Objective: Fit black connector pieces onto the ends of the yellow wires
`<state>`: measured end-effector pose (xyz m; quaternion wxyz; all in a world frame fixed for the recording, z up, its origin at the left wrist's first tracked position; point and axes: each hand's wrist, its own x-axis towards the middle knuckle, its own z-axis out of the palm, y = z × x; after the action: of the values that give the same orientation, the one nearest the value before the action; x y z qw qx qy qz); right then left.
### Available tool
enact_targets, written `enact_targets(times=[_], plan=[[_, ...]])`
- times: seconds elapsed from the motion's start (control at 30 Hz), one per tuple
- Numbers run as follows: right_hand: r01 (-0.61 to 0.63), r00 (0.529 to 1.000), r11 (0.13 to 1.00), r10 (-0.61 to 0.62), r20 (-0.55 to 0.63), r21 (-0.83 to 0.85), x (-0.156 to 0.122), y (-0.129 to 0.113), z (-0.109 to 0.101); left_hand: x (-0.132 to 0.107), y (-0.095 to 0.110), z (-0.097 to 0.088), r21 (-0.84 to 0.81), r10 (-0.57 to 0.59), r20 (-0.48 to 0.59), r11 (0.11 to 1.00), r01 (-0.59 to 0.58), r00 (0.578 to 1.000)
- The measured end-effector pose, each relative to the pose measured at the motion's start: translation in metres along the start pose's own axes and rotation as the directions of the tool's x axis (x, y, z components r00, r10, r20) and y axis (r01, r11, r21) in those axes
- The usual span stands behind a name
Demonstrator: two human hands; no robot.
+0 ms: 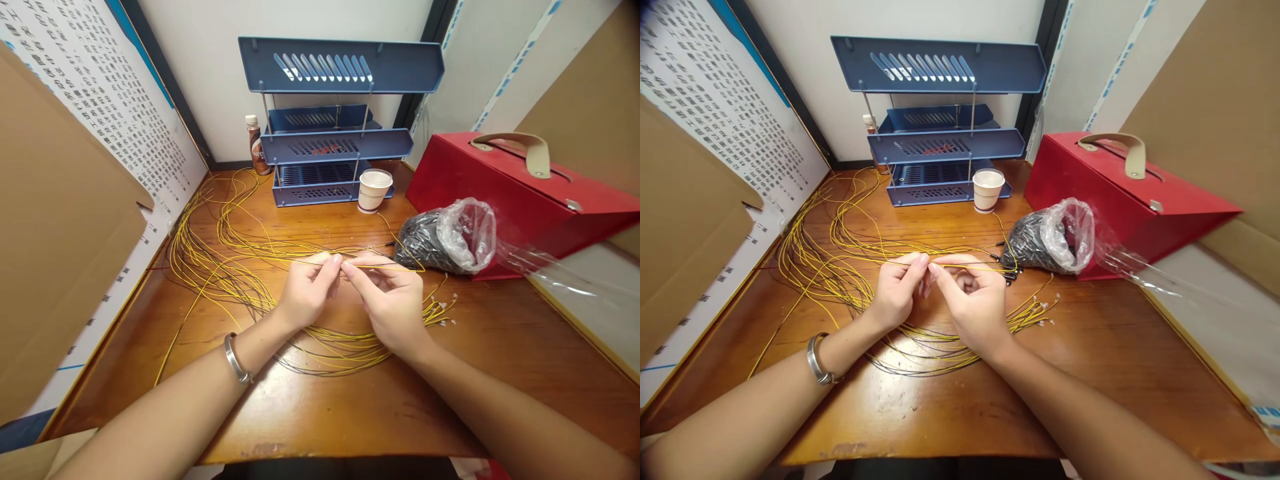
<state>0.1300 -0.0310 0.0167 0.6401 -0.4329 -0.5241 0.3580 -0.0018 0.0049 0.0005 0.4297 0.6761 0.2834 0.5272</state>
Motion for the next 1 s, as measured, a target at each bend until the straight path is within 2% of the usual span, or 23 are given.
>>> enact_targets(times=[0.17,0.37,0.5,0.7,0.87,1.0], plan=[[0.008,1.000,0.998,-0.007,-0.017,0.070,0.0014,-0.0010,-0.0023,0.0005,0.0023,-0.0001,0.056,-0.004,-0.035,0.998,0.006,0.999],[0.053,0.998,0.999,-0.052,-0.021,0.013,0.0033,0.0006,-0.0017,0.0008,0.0026,0.0001,0.047,-0.004,-0.040,0.999,0.006,0.999],[0.038,0.999,0.998,-0.037,0.011,-0.059,0.0021,0.0018,-0.0007,0.0005,0.0021,0.0001,0.048,0.000,-0.045,0.999,0.002,0.999],[-0.010,1.000,1.000,0.010,0.005,0.011,-0.0015,0.0001,-0.0031,0.0003,0.0033,0.0004,0.062,-0.009,-0.033,0.998,0.011,0.999],[0.035,0.999,0.999,-0.035,-0.028,-0.019,-0.0007,-0.0001,-0.0018,-0.0001,0.0025,0.0004,0.056,-0.012,-0.036,0.998,0.014,0.999],[0.034,0.999,0.999,-0.034,0.000,-0.032,0.0003,0.0014,0.0001,-0.0015,-0.0001,0.0003,0.045,-0.010,-0.029,0.999,0.011,1.000]])
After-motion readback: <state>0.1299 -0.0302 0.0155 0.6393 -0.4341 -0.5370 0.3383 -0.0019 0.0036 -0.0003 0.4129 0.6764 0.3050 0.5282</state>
